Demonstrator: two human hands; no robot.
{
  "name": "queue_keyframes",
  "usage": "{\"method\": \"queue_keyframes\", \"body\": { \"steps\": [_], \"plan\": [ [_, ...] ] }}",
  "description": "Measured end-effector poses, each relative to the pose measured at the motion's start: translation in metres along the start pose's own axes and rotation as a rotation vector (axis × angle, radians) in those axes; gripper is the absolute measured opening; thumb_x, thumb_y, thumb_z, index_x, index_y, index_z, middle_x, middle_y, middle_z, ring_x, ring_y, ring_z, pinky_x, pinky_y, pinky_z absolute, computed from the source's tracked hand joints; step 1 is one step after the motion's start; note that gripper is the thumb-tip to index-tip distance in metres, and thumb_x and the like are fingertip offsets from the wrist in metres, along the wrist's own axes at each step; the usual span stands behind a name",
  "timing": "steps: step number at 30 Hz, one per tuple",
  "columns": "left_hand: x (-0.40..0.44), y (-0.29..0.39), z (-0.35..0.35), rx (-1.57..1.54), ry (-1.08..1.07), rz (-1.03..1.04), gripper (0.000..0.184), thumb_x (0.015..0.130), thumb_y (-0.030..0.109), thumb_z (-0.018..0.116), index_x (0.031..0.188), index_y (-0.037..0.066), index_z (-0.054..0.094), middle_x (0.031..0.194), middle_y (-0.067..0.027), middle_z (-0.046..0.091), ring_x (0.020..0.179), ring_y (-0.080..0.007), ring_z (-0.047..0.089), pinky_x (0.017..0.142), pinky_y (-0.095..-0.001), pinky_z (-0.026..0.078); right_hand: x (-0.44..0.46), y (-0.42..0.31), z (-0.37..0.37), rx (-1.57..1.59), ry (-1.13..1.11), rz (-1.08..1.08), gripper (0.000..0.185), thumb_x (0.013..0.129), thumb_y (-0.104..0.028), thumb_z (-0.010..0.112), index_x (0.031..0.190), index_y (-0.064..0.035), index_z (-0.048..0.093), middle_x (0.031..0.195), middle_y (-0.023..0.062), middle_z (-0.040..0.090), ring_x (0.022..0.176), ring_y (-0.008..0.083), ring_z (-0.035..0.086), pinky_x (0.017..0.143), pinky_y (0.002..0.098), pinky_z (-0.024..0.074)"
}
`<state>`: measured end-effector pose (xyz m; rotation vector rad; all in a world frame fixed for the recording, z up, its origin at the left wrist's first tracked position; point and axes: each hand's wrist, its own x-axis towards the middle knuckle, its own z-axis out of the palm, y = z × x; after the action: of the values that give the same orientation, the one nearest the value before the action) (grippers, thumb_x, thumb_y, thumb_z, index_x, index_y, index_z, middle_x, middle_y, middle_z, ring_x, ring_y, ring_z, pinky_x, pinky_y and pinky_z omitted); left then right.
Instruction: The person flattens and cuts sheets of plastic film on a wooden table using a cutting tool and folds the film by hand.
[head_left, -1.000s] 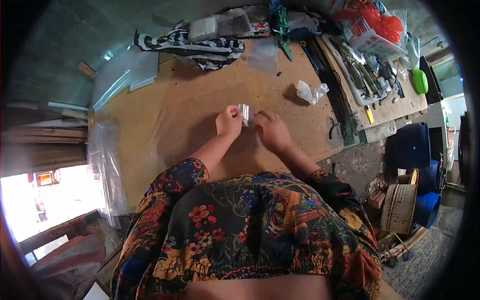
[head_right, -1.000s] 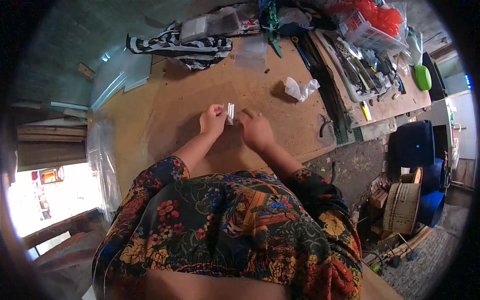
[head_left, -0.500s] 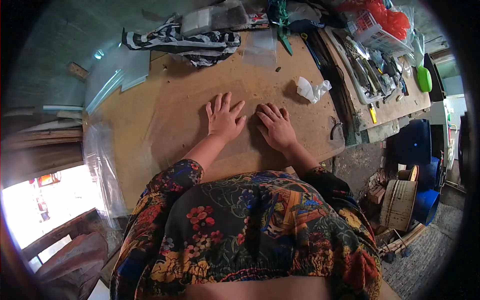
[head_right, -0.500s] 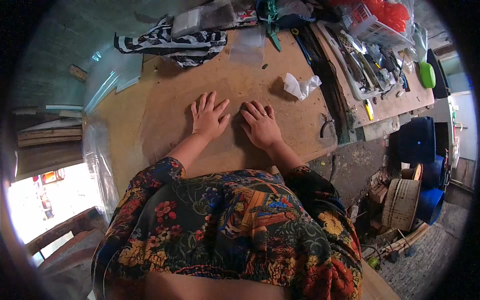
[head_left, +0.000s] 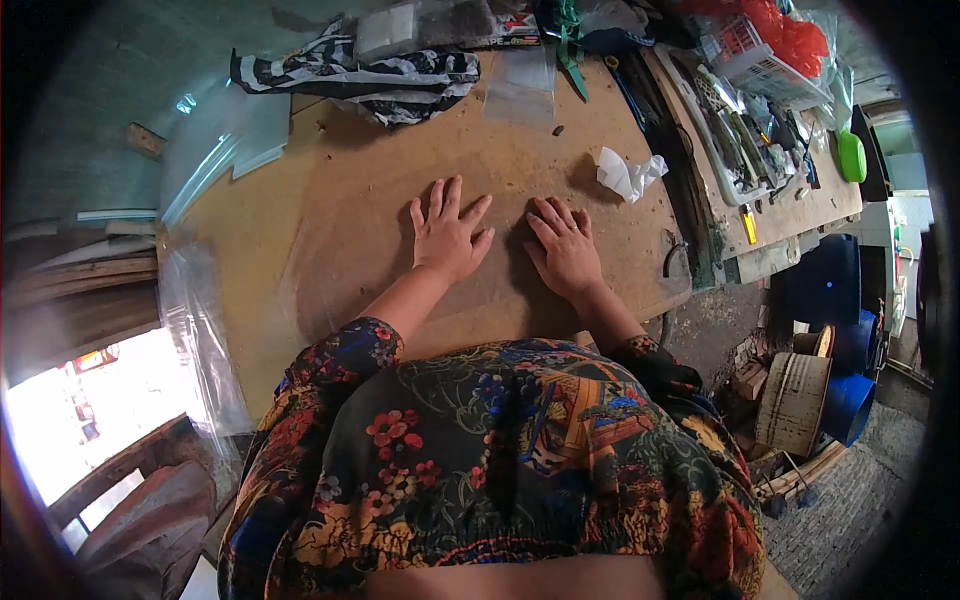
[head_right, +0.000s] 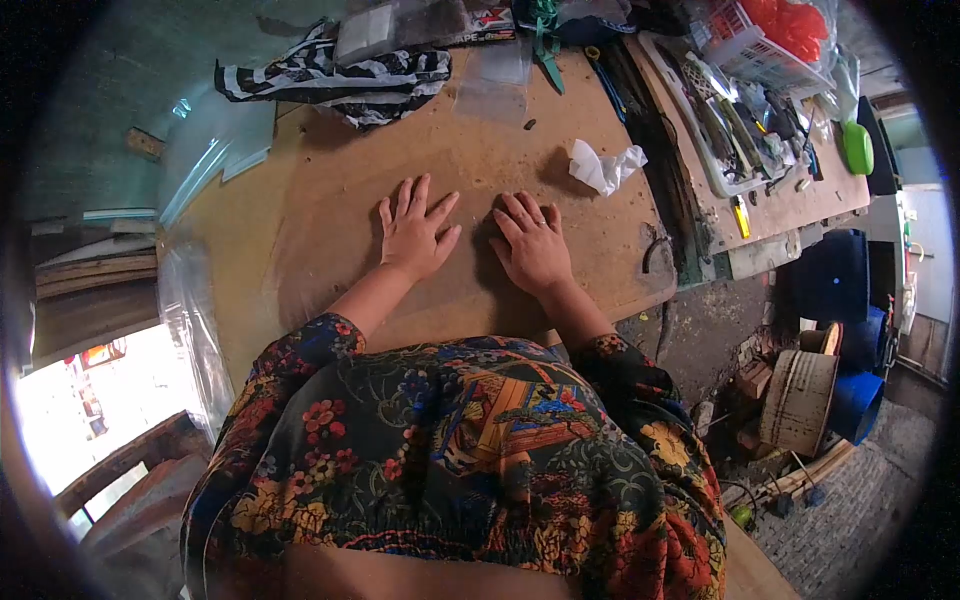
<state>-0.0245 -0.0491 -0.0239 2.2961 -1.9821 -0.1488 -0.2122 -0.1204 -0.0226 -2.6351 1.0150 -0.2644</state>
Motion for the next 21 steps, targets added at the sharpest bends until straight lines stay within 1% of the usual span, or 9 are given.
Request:
{"method": "queue_keyframes", "body": {
  "steps": [7,9,14,16,17,19,20,21],
  "plan": [
    [0.000,0.003,-0.004,0.008,-0.009,-0.021,0.049,0.083,0.040,0.047,0.129,0.025,0.039,0.140,-0.0128,0.021,0.129,-0.0333,0.017,0.099,-0.0563,0.013,0.000,0.000,-0.001,0.004,0.008,0.000,0.041,0.081,-0.026,0.054,0.118,-0.0086,0.048,0.133,0.0074,0.036,0.127,0.0240,0.028,0.102,0.0483,0.0190],
    [0.000,0.004,-0.008,0.030,-0.060,-0.039,0.051,0.084,0.041,0.045,0.131,0.027,0.035,0.141,-0.0120,0.018,0.129,-0.0333,0.015,0.100,-0.0560,0.012,0.000,-0.001,-0.001,0.000,0.011,-0.001,0.041,0.081,-0.026,0.054,0.118,-0.0086,0.048,0.133,0.0076,0.036,0.127,0.0241,0.028,0.102,0.0484,0.0193],
    [-0.002,0.004,-0.008,0.052,-0.087,-0.041,0.053,0.084,0.043,0.045,0.133,0.028,0.030,0.143,-0.0108,0.015,0.130,-0.0332,0.014,0.100,-0.0550,0.012,-0.001,-0.001,0.000,0.040,0.025,0.000,0.039,0.081,-0.023,0.054,0.117,-0.0083,0.049,0.133,0.0074,0.036,0.127,0.0242,0.027,0.102,0.0493,0.0179],
    [-0.002,0.004,-0.009,0.054,-0.083,-0.037,0.054,0.084,0.043,0.045,0.134,0.029,0.029,0.143,-0.0104,0.014,0.130,-0.0332,0.013,0.100,-0.0546,0.013,-0.004,0.002,0.002,0.032,0.175,-0.041,0.035,0.078,-0.018,0.058,0.110,-0.0079,0.051,0.123,0.0101,0.046,0.118,0.0259,0.038,0.098,0.0461,0.0268],
    [-0.002,0.004,-0.010,0.051,-0.090,-0.039,0.054,0.084,0.043,0.044,0.134,0.029,0.029,0.143,-0.0102,0.014,0.130,-0.0332,0.013,0.101,-0.0543,0.013,-0.007,0.007,0.004,0.026,0.177,-0.037,0.035,0.078,-0.018,0.058,0.110,-0.0079,0.051,0.123,0.0101,0.046,0.118,0.0259,0.038,0.098,0.0461,0.0268],
    [0.000,0.004,-0.012,0.041,-0.093,-0.028,0.054,0.084,0.044,0.044,0.134,0.029,0.030,0.143,-0.0099,0.014,0.130,-0.0332,0.013,0.101,-0.0540,0.013,-0.018,0.026,0.006,0.111,0.403,0.059,0.031,0.074,-0.019,0.061,0.103,-0.0089,0.053,0.105,0.0110,0.054,0.099,0.0289,0.050,0.086,0.0419,0.0372],
    [0.000,0.005,-0.016,0.059,-0.114,-0.038,0.054,0.084,0.044,0.044,0.134,0.029,0.029,0.143,-0.0095,0.014,0.130,-0.0328,0.013,0.101,-0.0540,0.013,-0.026,0.037,0.004,0.098,0.402,0.071,0.031,0.074,-0.019,0.061,0.103,-0.0089,0.053,0.105,0.0110,0.054,0.099,0.0289,0.050,0.086,0.0419,0.0372],
    [0.000,0.006,-0.017,0.075,-0.136,-0.045,0.053,0.085,0.044,0.043,0.134,0.029,0.029,0.143,-0.0092,0.014,0.131,-0.0324,0.013,0.101,-0.0539,0.013,-0.036,0.049,0.000,0.079,0.505,0.196,0.029,0.073,-0.018,0.062,0.099,-0.0087,0.053,0.097,0.0110,0.055,0.091,0.0296,0.052,0.079,0.0407,0.0397]
  ]
}}
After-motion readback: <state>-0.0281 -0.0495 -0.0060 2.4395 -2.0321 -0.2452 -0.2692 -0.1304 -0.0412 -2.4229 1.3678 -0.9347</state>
